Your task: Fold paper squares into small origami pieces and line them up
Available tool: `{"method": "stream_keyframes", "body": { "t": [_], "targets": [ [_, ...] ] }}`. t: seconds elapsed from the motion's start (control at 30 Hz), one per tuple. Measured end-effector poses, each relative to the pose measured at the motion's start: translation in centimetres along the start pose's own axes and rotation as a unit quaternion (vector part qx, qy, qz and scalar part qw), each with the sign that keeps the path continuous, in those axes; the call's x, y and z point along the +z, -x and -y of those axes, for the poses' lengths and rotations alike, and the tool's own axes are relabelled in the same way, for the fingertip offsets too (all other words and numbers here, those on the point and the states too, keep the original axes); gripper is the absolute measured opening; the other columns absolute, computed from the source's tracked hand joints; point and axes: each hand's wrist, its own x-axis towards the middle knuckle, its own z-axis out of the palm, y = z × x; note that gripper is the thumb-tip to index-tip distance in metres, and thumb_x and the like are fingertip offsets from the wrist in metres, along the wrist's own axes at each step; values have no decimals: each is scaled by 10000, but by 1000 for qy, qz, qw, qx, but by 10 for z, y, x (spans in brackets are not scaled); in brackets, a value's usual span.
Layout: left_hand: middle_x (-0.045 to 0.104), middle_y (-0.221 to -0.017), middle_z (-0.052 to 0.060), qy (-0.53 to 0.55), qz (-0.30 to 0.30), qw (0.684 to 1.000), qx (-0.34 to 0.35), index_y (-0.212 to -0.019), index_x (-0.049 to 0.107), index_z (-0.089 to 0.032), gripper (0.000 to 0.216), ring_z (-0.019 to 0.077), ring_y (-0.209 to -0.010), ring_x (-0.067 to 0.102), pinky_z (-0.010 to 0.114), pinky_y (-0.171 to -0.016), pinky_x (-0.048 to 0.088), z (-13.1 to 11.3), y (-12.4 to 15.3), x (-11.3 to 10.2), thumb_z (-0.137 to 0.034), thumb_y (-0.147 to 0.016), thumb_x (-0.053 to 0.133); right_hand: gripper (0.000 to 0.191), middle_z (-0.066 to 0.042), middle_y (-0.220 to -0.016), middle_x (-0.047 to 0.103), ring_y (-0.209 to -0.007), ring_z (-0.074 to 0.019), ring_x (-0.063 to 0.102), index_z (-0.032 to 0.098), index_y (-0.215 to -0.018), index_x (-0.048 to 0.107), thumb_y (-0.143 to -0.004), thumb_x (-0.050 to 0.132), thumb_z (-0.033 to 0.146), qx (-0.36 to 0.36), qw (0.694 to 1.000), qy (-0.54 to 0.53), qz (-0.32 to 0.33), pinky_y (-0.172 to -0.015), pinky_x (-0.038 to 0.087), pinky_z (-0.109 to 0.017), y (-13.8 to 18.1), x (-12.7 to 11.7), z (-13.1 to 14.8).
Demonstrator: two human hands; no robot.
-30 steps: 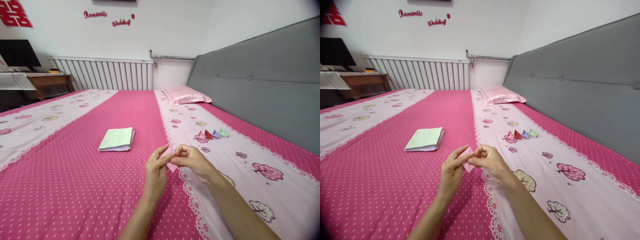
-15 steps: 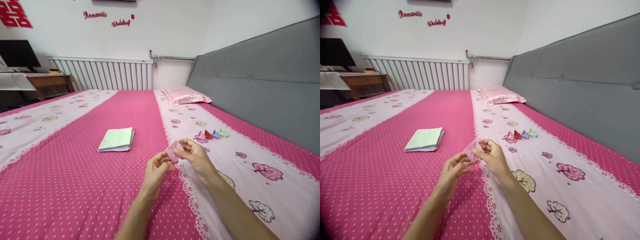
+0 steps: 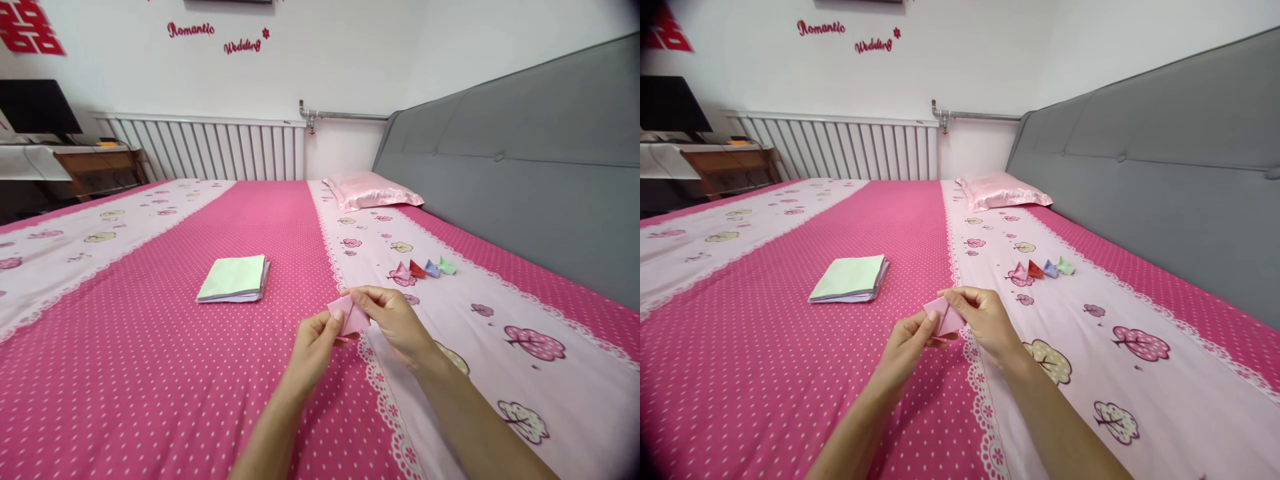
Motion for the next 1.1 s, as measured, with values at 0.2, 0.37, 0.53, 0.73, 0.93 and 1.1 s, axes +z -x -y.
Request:
{"method": "stream_keyframes", "body": {
  "t": [0.2, 0.37, 0.53, 0.73, 0.93, 1.1],
  "targets": [
    [664, -694, 74, 44, -6, 999, -18, -746, 666, -107, 373, 170, -646, 629, 262, -616, 465, 0, 1, 0, -437, -784, 495, 263, -46, -770, 663, -728, -150, 576, 176, -828, 702, -702, 629, 394, 3, 1000, 6, 8, -668, 435, -267, -2, -1, -4],
    [673, -706, 83, 59, -18, 998, -31, -755, 662, -101, 343, 164, -638, 631, 252, -610, 470, -1, 1, 2, -423, -755, 543, 283, -33, -661, 645, -592, -130, 543, 154, -814, 703, -705, 618, 401, -28, 998, 45, -25, -555, 421, -254, -1, 1, -10],
    [678, -650, 74, 55, -23, 997, -57, -767, 663, -100, 267, 131, -578, 620, 205, -547, 457, 0, 0, 3, -334, -640, 689, 264, -36, -661, 652, -599, -141, 546, 151, -800, 702, -729, 595, 381, -77, 991, 98, -55, -552, 429, -262, 1, 5, -13],
    [692, -707, 94, 65, -16, 996, -66, -785, 671, -103, 274, 138, -617, 632, 221, -589, 473, 0, 0, 0, -345, -656, 674, 236, -34, -675, 638, -619, -143, 550, 155, -739, 664, -734, 586, 377, -70, 992, 105, -3, -575, 439, -266, 1, 4, -9],
    [689, -699, 81, 21, 12, 999, -22, -788, 677, -113, 242, 138, -616, 621, 238, -600, 474, 4, -1, -2, -333, -700, 634, 216, -2, -597, 566, -534, -107, 499, 150, -678, 602, -709, 619, 363, -28, 994, 88, 50, -512, 417, -246, 3, 1, -9],
    [673, -636, 52, -1, 35, 999, -8, -769, 681, -130, 201, 113, -568, 588, 221, -564, 451, 3, 0, 2, -315, -711, 624, 225, 29, -527, 512, -418, -84, 455, 161, -697, 575, -703, 621, 381, 13, 995, 24, 94, -401, 381, -225, 6, 2, -9]
  ]
}}
